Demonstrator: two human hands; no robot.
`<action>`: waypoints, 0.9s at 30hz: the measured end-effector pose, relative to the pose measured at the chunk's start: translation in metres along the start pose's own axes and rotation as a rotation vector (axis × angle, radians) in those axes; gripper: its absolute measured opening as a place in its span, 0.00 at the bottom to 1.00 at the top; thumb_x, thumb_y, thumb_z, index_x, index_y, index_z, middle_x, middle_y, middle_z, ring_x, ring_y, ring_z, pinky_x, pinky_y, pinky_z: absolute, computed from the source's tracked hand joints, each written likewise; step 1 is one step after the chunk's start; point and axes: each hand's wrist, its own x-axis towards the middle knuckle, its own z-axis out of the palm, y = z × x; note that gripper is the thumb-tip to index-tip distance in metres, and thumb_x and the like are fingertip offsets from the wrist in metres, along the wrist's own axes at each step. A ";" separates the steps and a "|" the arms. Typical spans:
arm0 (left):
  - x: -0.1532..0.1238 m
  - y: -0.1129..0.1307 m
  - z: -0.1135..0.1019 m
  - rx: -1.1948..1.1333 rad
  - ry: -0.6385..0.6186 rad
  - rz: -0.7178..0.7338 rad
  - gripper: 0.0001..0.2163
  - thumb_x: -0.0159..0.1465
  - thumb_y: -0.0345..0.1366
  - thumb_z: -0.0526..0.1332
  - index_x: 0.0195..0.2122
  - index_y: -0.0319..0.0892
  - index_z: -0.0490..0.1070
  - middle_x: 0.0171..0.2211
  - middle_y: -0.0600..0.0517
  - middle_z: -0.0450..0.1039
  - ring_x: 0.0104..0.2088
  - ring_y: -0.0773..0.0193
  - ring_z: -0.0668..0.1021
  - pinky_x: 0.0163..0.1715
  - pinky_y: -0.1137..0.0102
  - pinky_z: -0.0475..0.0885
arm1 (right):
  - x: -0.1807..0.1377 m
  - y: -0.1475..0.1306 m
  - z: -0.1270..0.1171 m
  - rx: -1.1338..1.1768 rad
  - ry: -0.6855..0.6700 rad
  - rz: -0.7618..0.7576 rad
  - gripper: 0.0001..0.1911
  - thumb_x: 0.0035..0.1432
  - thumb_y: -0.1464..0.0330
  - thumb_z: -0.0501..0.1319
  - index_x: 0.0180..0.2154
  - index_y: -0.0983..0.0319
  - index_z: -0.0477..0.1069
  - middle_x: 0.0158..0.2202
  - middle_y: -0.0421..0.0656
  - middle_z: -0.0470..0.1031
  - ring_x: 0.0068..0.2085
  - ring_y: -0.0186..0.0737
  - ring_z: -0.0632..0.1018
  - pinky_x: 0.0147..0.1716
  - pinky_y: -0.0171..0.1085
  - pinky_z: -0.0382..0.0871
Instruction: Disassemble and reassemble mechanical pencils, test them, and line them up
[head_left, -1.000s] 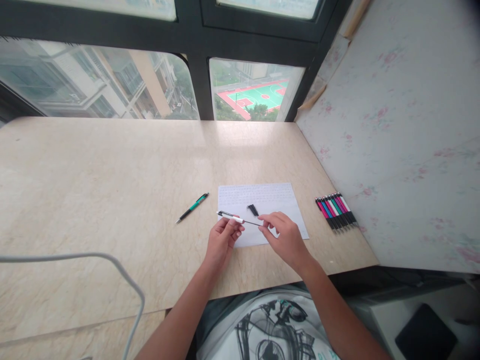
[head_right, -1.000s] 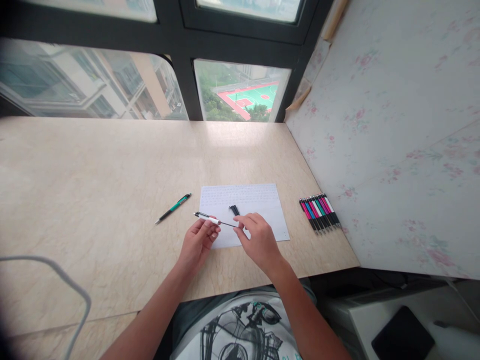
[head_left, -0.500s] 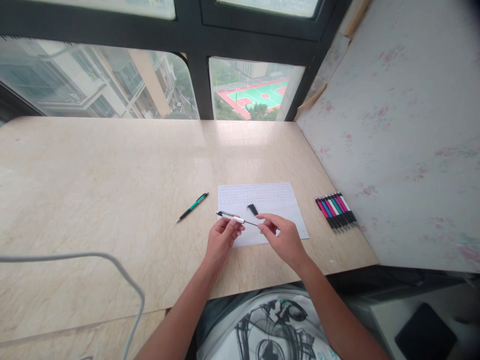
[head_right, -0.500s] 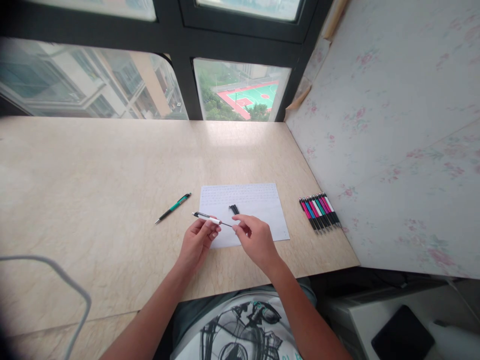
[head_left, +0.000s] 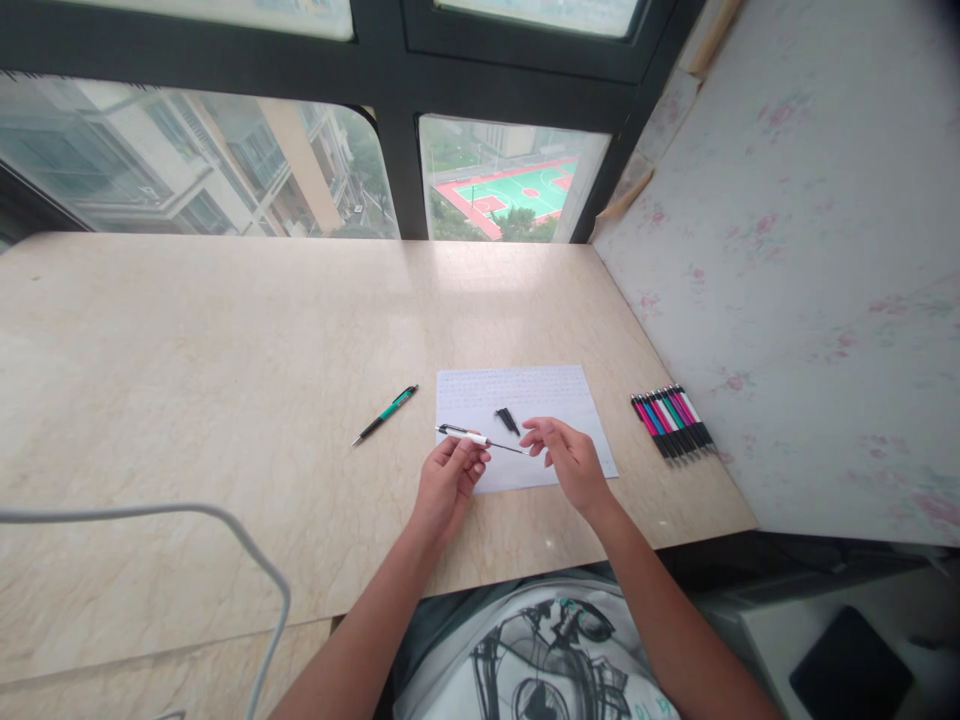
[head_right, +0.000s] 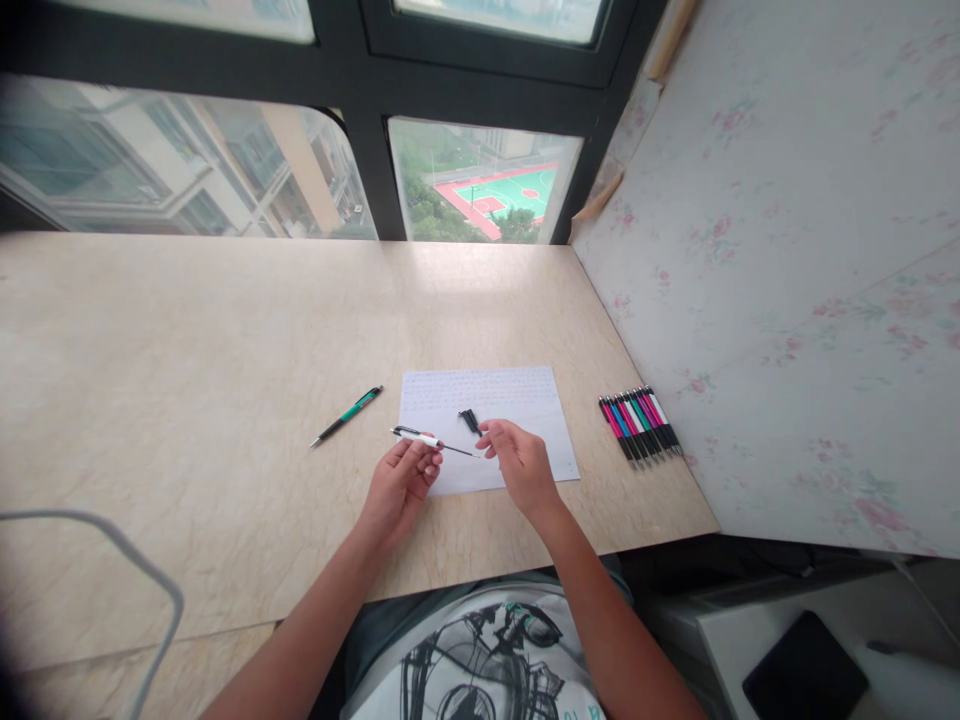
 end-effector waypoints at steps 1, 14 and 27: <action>0.001 0.000 0.000 -0.017 0.000 0.003 0.09 0.57 0.37 0.68 0.35 0.37 0.77 0.33 0.49 0.76 0.30 0.72 0.75 0.29 0.79 0.69 | 0.004 0.007 0.001 -0.077 0.031 -0.001 0.18 0.66 0.61 0.49 0.40 0.62 0.75 0.32 0.44 0.79 0.31 0.38 0.77 0.29 0.35 0.69; 0.003 0.003 -0.001 -0.076 0.020 0.010 0.08 0.56 0.36 0.69 0.34 0.37 0.76 0.33 0.50 0.75 0.29 0.73 0.75 0.28 0.80 0.69 | 0.045 0.028 0.019 -0.664 -0.087 -0.125 0.18 0.57 0.76 0.57 0.49 0.58 0.73 0.39 0.45 0.73 0.40 0.39 0.75 0.40 0.35 0.66; 0.002 0.004 -0.001 -0.060 0.028 0.002 0.09 0.56 0.37 0.69 0.34 0.37 0.76 0.32 0.50 0.75 0.29 0.73 0.75 0.29 0.80 0.69 | 0.043 0.031 0.017 -0.777 0.013 -0.127 0.09 0.60 0.73 0.57 0.41 0.59 0.74 0.38 0.46 0.74 0.37 0.39 0.74 0.34 0.35 0.63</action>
